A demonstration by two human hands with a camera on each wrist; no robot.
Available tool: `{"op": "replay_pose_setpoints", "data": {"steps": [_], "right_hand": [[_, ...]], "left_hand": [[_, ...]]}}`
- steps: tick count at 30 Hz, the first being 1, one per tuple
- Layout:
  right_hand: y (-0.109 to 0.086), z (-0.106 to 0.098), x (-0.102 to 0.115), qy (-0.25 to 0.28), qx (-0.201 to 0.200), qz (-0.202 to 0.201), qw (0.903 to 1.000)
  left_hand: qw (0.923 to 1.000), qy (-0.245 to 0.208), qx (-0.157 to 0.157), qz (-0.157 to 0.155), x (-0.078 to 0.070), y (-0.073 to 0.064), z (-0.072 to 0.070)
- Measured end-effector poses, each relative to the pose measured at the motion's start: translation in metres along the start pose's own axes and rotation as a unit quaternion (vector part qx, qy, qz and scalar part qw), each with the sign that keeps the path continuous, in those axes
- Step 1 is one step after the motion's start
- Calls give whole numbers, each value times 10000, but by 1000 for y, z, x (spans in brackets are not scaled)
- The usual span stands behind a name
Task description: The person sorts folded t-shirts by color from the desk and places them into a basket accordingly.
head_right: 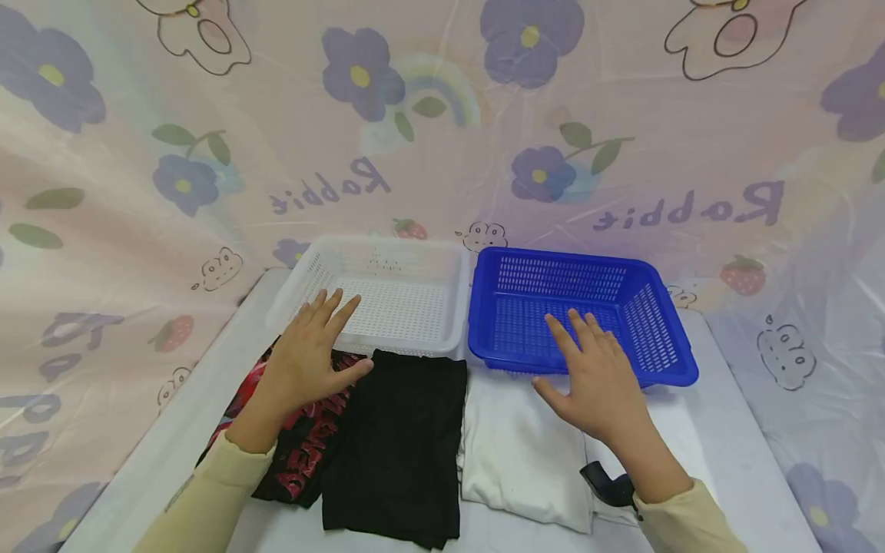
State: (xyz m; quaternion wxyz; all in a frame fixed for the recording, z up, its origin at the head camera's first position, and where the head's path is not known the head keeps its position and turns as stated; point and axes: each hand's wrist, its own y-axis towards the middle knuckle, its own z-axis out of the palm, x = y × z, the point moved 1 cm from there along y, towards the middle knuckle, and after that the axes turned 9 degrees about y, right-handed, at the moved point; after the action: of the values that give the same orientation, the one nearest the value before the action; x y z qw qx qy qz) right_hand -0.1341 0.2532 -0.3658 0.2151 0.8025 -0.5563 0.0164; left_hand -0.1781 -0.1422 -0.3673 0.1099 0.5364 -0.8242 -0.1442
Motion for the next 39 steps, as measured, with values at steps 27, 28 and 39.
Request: {"op": "replay_pose_setpoints", "data": {"steps": [27,28,39], "right_hand": [[-18,90,74,3625,1097,692,9229],[-18,93,75,3710,1225,791,9171],[-16,120,81,3734,1664,1156,9053]], "left_hand": [[9577,-2321,1409,-954,-6,-57,58],[9561,-2375,1421,-966,-7,-57,61],[9383,-2578,1811,-1427,-14,-63,73]]}}
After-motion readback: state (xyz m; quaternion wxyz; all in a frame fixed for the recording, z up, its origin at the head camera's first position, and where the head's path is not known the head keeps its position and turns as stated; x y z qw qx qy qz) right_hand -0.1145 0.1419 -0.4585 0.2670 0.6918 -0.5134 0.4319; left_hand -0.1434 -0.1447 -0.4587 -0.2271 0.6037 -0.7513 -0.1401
